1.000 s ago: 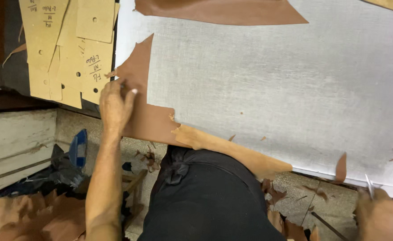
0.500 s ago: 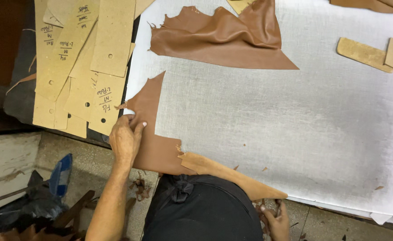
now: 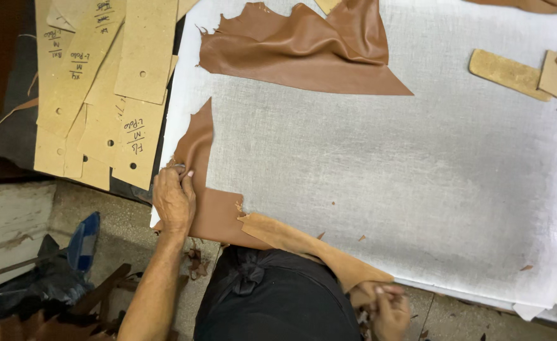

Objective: The person lays a large piece of brown leather on a work table, places cardboard templates on it, and uses a utility knife to cut the leather along the template edges. The person removes the templates and sets aside the cut leather pieces, then repeats the process with additional templates and leather sections.

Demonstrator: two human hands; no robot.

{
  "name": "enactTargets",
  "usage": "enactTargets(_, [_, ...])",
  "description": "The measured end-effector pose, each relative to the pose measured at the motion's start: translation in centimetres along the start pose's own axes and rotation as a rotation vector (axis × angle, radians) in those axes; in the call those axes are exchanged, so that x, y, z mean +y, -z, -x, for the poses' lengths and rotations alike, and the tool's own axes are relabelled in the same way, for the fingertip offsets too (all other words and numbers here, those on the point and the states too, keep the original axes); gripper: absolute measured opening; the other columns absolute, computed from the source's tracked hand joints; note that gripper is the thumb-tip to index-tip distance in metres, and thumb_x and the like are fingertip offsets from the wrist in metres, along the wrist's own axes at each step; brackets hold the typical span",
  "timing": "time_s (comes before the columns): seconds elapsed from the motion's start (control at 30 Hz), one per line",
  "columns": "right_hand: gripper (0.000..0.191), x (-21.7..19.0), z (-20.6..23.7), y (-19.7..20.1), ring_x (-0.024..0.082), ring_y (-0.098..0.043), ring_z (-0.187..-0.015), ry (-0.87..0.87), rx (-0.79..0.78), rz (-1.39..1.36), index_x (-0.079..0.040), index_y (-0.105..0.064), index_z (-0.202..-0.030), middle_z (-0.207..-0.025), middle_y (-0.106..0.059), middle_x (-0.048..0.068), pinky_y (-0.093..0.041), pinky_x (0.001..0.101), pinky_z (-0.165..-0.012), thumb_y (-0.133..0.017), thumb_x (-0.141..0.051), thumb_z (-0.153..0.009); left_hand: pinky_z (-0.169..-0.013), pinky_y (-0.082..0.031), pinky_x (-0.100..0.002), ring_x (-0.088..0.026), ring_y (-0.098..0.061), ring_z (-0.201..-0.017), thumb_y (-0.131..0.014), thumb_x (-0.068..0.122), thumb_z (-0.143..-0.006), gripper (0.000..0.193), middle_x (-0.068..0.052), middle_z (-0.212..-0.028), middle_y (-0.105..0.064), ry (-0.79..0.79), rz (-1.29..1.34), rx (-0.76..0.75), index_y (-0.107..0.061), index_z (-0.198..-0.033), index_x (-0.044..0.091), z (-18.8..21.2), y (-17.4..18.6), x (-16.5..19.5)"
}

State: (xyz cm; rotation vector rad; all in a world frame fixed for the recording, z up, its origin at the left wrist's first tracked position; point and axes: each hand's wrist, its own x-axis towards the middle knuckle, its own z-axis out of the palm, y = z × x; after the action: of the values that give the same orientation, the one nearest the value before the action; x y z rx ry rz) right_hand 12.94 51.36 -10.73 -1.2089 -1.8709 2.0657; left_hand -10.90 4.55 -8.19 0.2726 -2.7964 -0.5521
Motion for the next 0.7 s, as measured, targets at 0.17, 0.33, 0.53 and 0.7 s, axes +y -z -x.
enactTargets(0.17, [0.021, -9.8, -7.6, 4.6, 0.027, -0.071, -0.097, 0.379, -0.019, 0.768, 0.001, -0.070, -0.115, -0.103, -0.074, 0.019, -0.057, 0.0378, -0.084, -0.072, -0.009, -0.097, -0.105, -0.043, -0.050, -0.035, -0.057, -0.117, -0.074, 0.009, -0.089, 0.051, -0.022, -0.124, -0.061, -0.088, -0.058, 0.167, -0.055, -0.133, -0.005, -4.0, 0.5, 2.4])
enactTargets(0.33, [0.027, -17.5, -15.1, -3.2, 0.035, -0.071, -0.099, 0.606, 0.099, 1.053, -0.004, -0.076, -0.112, -0.114, -0.074, 0.018, -0.055, 0.0435, -0.090, -0.072, -0.027, -0.099, -0.107, -0.043, -0.051, -0.039, -0.060, -0.118, -0.076, 0.018, -0.091, 0.051, -0.021, -0.124, -0.066, 0.001, 0.245, 0.083, -0.060, -0.135, -0.004, -15.8, -1.0, 8.2])
enactTargets(0.53, [0.042, -26.5, -27.3, -19.8, 0.043, -0.068, -0.094, 0.670, -0.058, 1.021, 0.000, -0.073, -0.114, -0.103, -0.071, 0.027, -0.053, 0.0496, -0.083, -0.079, -0.033, -0.089, -0.078, -0.055, -0.049, -0.037, -0.067, -0.094, -0.085, 0.039, -0.084, 0.056, -0.023, -0.099, -0.068, 0.238, 0.041, -0.011, -0.066, -0.111, -0.006, -26.4, -3.2, 12.3])
enactTargets(0.7, [0.045, -28.3, -31.3, -29.1, 0.043, -0.069, -0.093, 0.537, -0.308, 1.269, 0.002, -0.072, -0.103, -0.096, -0.072, 0.027, -0.053, 0.0508, -0.086, -0.076, -0.042, -0.095, -0.065, -0.056, -0.049, -0.030, -0.067, -0.070, -0.080, 0.038, -0.090, 0.037, -0.011, -0.072, -0.064, 0.207, 0.120, -0.153, -0.070, -0.087, 0.002, -29.2, -4.3, 13.1])
